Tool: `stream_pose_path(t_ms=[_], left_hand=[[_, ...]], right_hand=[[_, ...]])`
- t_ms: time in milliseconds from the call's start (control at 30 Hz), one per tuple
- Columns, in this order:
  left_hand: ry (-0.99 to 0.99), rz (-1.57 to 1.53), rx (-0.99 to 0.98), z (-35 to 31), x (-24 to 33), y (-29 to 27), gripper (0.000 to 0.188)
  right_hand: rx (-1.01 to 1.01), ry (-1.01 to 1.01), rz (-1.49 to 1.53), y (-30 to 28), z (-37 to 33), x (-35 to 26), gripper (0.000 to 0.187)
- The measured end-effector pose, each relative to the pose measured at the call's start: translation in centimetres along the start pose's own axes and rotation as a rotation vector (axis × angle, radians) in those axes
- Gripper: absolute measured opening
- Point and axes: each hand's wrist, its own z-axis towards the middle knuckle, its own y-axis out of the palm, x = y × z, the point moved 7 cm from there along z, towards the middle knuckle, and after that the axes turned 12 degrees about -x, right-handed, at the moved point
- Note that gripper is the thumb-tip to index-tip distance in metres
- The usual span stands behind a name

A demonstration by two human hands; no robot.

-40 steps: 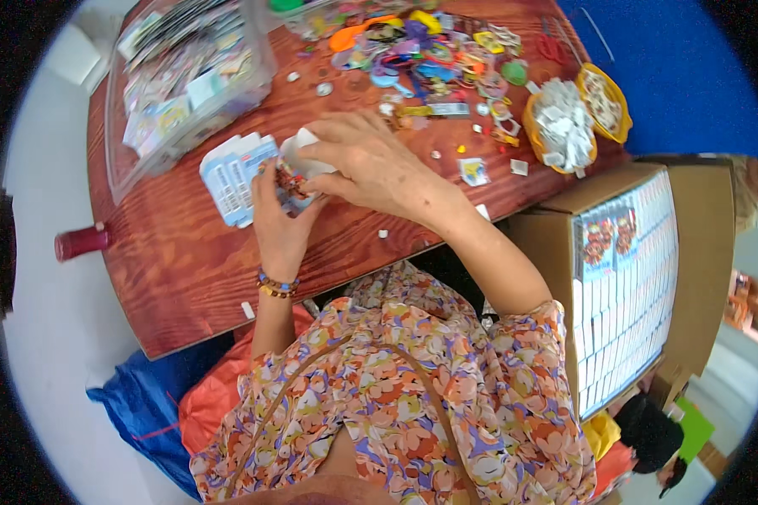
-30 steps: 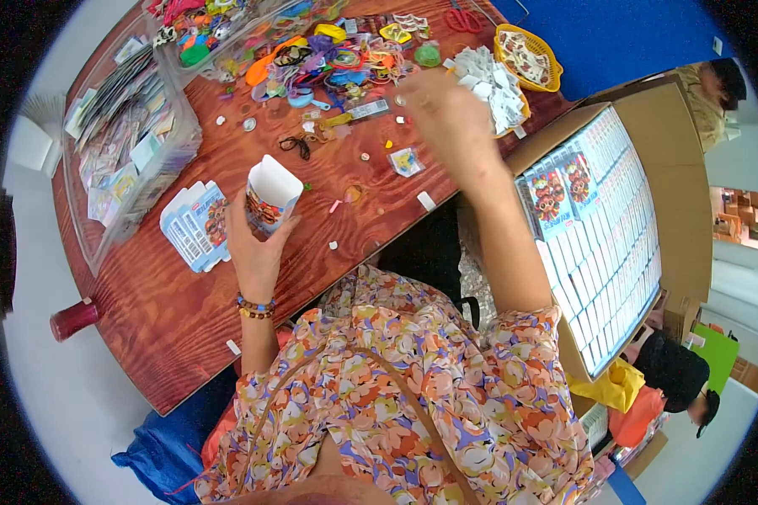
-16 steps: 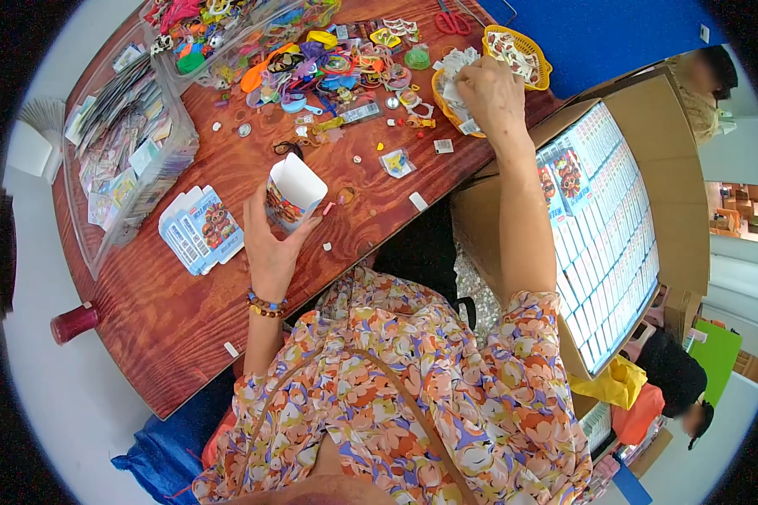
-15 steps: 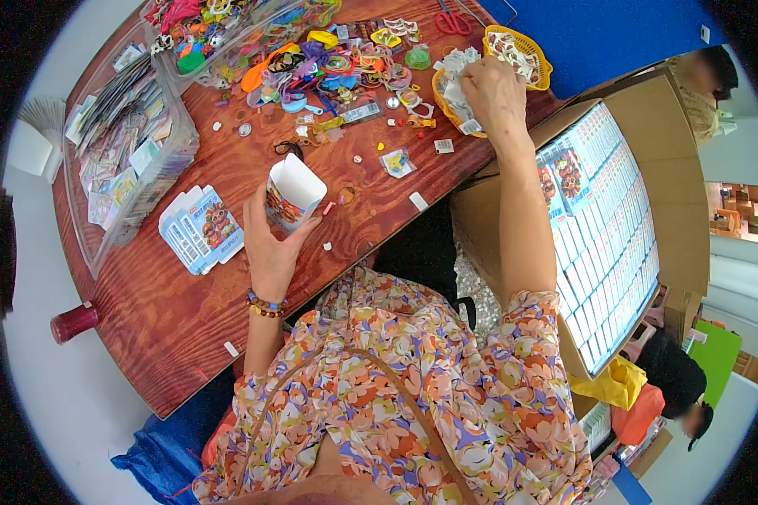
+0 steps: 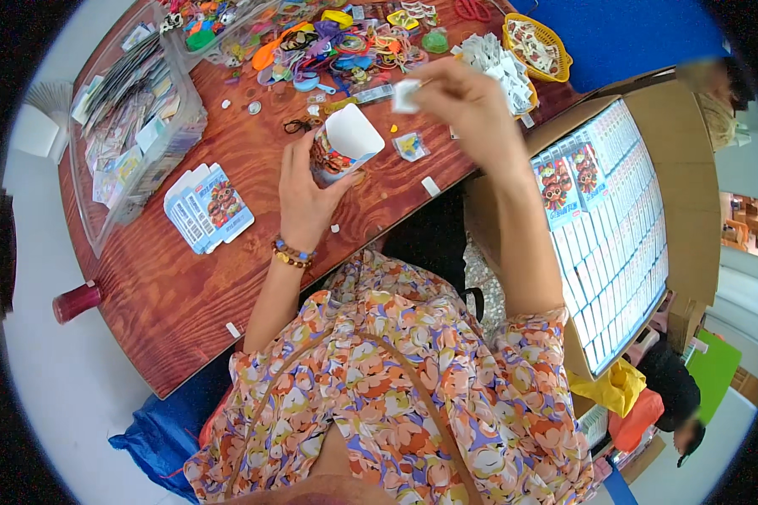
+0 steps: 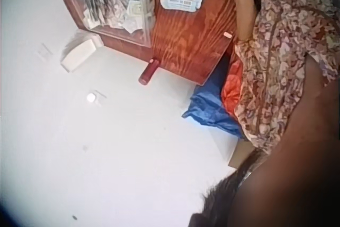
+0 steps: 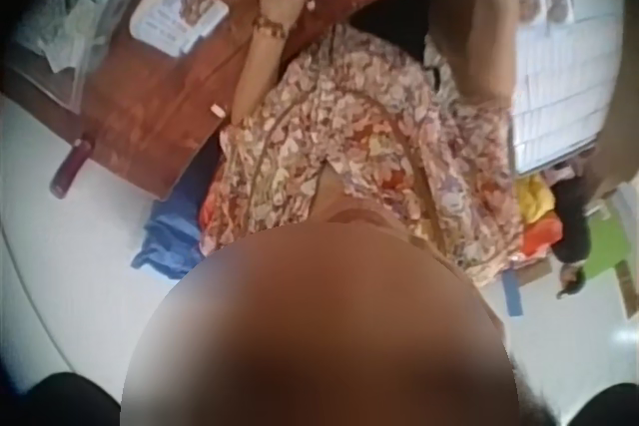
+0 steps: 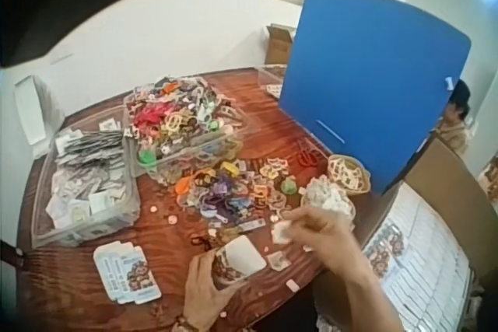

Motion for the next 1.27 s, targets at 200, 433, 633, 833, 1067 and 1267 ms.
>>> stream_pose_path(t_ms=[200, 433, 633, 833, 1067, 1267], left_hand=[[0.040, 0.048, 0.016, 0.1, 0.9, 0.4, 0.081], [0.006, 0.034, -0.007, -0.1, 0.4, 0.7, 0.082], [-0.018, 0.000, -0.037, -0.3, 0.3, 1.3, 0.085], [0.003, 0.021, -0.020, -0.4, 0.1, 1.0, 0.086], [-0.031, -0.010, -0.062, -0.4, -0.1, 1.4, 0.087], [-0.006, -0.014, -0.067, -0.4, 0.1, 1.3, 0.088]], right_hand=[[-0.065, 0.100, -0.788, 6.4, -0.3, -1.0, 0.018], [0.272, 0.067, -0.656, -2.4, -1.1, -1.0, 0.020], [0.346, 0.260, -1.129, -9.1, 0.2, 2.1, 0.023], [0.320, 0.244, -1.117, -10.0, 0.8, 3.2, 0.017], [0.386, 0.203, -0.644, -12.9, 0.3, 4.0, 0.019], [0.394, 0.268, -0.558, -13.2, 0.4, 5.1, 0.030]])
